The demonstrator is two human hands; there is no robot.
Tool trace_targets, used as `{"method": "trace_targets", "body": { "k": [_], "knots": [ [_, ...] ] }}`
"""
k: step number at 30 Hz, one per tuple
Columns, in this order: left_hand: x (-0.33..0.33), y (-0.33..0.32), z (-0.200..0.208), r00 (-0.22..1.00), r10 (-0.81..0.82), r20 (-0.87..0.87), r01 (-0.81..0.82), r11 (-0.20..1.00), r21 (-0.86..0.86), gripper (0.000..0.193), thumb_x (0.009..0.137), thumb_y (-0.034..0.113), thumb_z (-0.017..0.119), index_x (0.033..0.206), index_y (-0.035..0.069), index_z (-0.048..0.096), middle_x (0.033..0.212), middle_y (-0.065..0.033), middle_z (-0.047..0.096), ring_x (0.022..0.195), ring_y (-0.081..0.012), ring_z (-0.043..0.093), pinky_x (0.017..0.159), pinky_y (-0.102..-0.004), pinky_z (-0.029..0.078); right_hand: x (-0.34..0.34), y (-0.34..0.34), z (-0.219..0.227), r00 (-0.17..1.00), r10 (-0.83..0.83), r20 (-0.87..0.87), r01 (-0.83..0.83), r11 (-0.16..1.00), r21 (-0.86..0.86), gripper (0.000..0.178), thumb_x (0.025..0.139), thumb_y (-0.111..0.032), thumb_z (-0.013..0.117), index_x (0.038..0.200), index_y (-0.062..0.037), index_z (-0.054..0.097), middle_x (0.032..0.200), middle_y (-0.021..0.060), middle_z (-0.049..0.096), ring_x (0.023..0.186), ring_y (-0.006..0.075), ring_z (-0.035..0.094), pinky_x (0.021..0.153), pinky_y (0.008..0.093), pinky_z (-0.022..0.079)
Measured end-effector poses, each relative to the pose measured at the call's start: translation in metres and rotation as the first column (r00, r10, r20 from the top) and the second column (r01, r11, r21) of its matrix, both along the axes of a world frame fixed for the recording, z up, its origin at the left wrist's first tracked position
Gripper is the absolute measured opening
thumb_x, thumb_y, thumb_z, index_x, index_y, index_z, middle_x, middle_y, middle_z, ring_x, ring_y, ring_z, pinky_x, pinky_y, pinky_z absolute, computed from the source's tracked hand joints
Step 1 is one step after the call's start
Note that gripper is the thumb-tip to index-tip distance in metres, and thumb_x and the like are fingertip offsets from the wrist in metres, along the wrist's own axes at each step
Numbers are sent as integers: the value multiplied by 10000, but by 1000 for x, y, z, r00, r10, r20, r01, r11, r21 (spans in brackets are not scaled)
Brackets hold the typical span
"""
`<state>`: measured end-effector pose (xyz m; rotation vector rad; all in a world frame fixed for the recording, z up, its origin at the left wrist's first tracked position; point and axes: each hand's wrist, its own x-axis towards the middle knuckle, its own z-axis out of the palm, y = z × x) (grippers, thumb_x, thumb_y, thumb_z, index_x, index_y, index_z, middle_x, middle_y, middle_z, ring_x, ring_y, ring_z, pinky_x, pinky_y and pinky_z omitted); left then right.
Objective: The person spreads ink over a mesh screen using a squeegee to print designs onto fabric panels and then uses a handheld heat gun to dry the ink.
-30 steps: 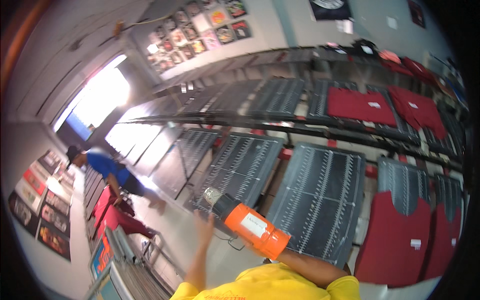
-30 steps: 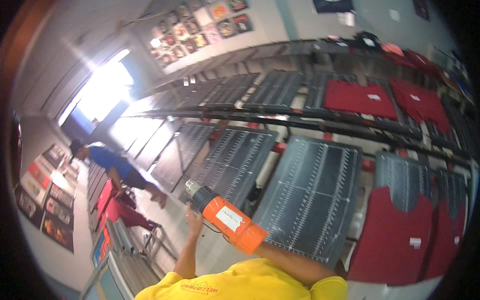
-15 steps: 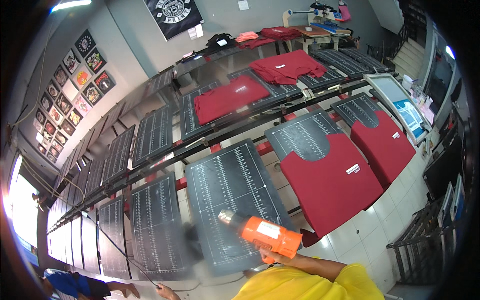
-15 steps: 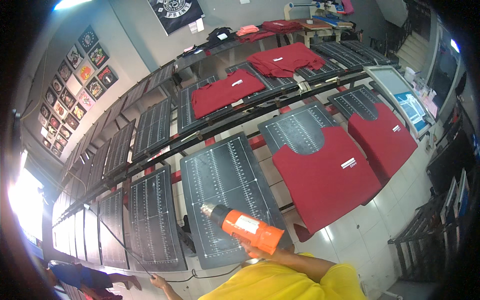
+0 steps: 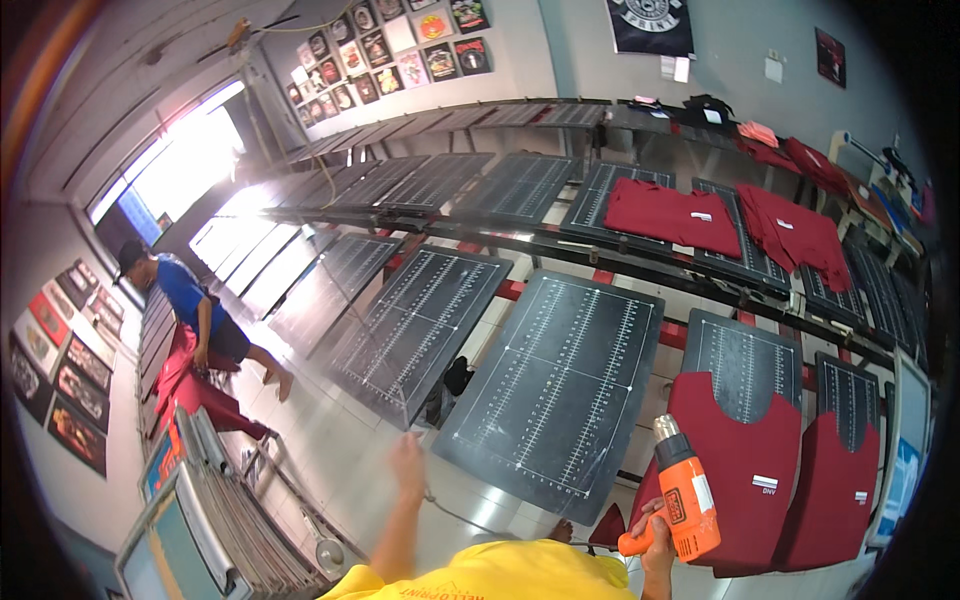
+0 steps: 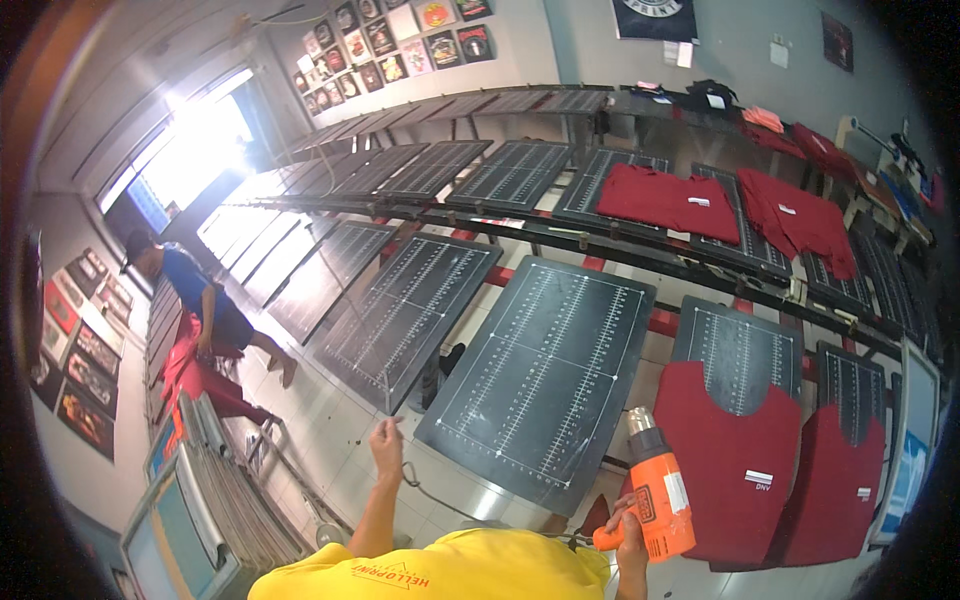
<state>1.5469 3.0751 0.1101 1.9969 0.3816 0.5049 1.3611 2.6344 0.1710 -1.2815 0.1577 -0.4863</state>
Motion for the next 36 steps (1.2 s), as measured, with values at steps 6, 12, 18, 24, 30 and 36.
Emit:
{"method": "trace_targets", "body": {
  "k": [6, 12, 18, 24, 30, 36],
  "knots": [
    [-56, -83, 23, 998, -70, -6, 61, 907, -416, 283, 1037, 217, 490, 1065, -8, 659, 633, 58, 433, 537, -45, 393, 466, -224, 286, -46, -35, 20, 997, -64, 46, 66, 997, -31, 236, 891, -148, 569, 1074, -25, 487, 994, 147, 519, 567, 137, 535, 528, 285, 487],
    [-113, -171, 12, 998, -34, 50, 51, 923, -382, 304, 1045, 233, 476, 1087, -20, 640, 630, 63, 400, 548, -45, 378, 490, -219, 286, -131, -123, 43, 996, -87, -8, 82, 963, -256, 264, 911, -201, 539, 1092, -17, 485, 785, 100, 530, 586, 135, 521, 559, 287, 478],
    [-195, -248, 9, 999, -9, -32, -13, 787, -617, 319, 1056, 217, 444, 1206, -16, 602, 619, 71, 375, 514, -19, 317, 452, -201, 234, -197, -226, 91, 989, -123, -83, 75, 900, -430, 201, 940, -146, 520, 1105, -31, 503, 871, 105, 559, 598, 130, 531, 565, 290, 484],
    [-234, -318, 20, 997, -71, -24, 48, 847, -529, 322, 1057, 190, 425, 1252, -20, 572, 613, 69, 366, 507, -9, 309, 440, -193, 223, -219, -311, 106, 954, -205, -216, 138, 947, -289, 216, 932, -62, 571, 1136, 0, 536, 1023, 123, 605, 578, 125, 570, 524, 298, 507],
    [-232, -355, 28, 1000, -12, -14, 3, 864, -503, 333, 1053, 159, 422, 1322, -13, 514, 646, 60, 380, 549, -11, 323, 468, -192, 236, -209, -366, 125, 820, -145, -553, 40, 979, -198, 285, 948, -147, 616, 1185, 2, 561, 1012, 114, 661, 570, 107, 580, 479, 276, 514],
    [-168, -381, -34, 994, 66, 87, -35, 946, -322, 407, 1020, 122, 477, 1405, -2, 439, 756, 11, 489, 622, -66, 457, 557, -228, 383, -194, -413, 125, 699, -75, -711, -96, 976, -197, 343, 982, -258, 583, 1233, -30, 531, 906, 115, 675, 516, 125, 582, 433, 283, 509]
  ]
}}
